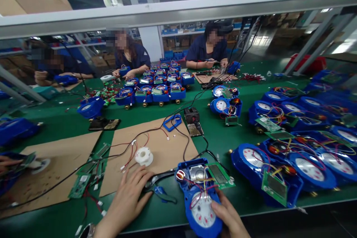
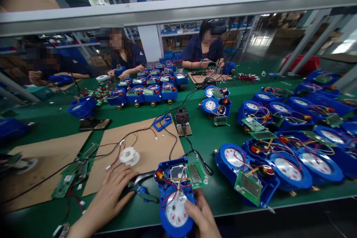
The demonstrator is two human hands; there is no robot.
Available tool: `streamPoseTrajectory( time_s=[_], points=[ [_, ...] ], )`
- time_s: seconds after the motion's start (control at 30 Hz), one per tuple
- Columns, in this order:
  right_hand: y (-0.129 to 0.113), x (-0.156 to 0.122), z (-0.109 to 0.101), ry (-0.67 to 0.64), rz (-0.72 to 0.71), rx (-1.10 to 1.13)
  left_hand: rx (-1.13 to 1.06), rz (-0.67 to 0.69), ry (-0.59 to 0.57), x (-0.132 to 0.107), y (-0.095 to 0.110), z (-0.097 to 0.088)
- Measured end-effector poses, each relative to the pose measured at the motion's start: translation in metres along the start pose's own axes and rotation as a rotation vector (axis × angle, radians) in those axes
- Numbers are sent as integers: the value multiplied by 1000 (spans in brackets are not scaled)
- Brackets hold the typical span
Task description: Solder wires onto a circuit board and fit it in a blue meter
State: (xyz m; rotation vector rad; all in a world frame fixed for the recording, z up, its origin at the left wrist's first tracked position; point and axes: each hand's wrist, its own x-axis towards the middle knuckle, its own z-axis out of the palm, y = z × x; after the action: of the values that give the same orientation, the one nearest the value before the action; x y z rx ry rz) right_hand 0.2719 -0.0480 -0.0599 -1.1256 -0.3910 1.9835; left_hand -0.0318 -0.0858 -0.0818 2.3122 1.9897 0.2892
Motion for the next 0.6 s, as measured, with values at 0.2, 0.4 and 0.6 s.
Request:
streamPoseTrajectory(
  time_s=[0.2, 0.4, 0.6],
  points=[
    [2, 10, 23, -169, -3, -19, -323, -143, -24, 3, 12, -9],
    [9, 26, 37, -245, -80, -64, -783, -178, 126, 51, 82, -14],
    [-32, 3, 3, -282, -134, -533, -794, -176, 140, 67, 76, -2]
  ],
)
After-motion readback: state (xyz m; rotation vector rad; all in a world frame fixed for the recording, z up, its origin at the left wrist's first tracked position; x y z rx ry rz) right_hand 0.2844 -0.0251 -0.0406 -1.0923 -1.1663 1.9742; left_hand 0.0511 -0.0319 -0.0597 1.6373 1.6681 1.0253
